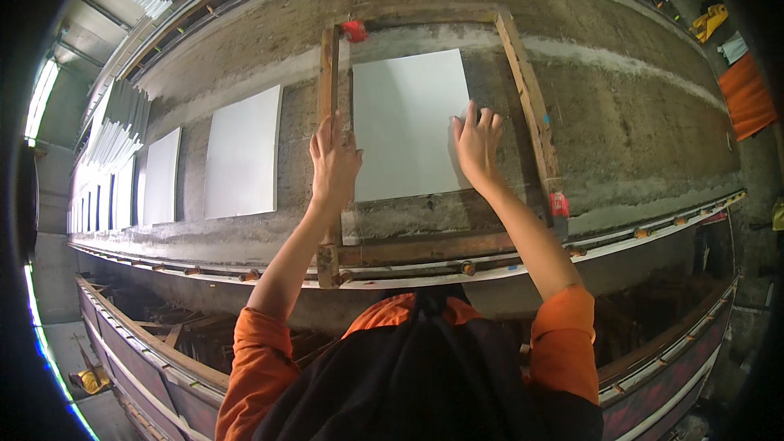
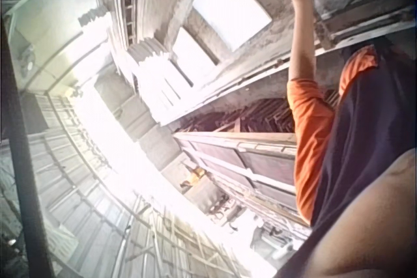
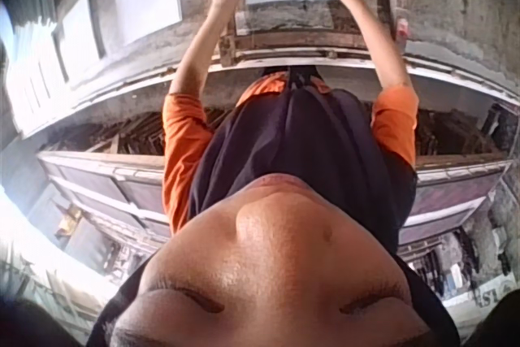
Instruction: The person repeatedly picks up white square tiles from a stack and places them into a wooden frame on a conveyor belt. The person aligns the tiles within the frame and then moves the frame along the belt to the next position. This process is repeated multiple times throughout the video.
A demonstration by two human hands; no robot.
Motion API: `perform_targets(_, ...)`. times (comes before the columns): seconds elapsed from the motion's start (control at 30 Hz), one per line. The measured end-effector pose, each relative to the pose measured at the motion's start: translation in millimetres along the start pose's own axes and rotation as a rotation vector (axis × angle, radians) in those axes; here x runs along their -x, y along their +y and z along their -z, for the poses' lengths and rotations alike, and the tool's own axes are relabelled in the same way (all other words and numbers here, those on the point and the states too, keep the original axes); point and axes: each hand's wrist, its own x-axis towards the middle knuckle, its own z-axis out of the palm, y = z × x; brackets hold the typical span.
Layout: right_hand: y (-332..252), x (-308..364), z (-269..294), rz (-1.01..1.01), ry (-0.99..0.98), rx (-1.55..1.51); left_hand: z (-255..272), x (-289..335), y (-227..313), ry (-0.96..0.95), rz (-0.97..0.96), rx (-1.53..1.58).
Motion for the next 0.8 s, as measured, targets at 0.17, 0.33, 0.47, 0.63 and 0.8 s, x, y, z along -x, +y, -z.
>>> perform_targets(0.17,-5.2,2.1,7.3,0.086,0.049,0.101,-4.8,6.6,29.6,-0.216,-0.169,-0.56)
perform_targets(0.33,-17.8,15.2,21.1,0.257,0.006,0.105,-21.1,2.9,22.0,-0.104,-0.203,-0.21)
perform_targets(0.47,-22.6,25.8,24.9,0.39,-0.124,0.008,0.6,-0.9,37.6,-0.174,-0.146,0.09)
perform_targets(0.63,-27.4,18.9,33.3,0.423,-0.211,-0.003,-18.4,-16.9,39.9,-0.081,-0.101,0.453)
perform_targets(0.8,-37.7,-29.4,21.2,0.501,-0.277,-0.101,-36.7,-69.1,60.8,-0.104,-0.041,0.393)
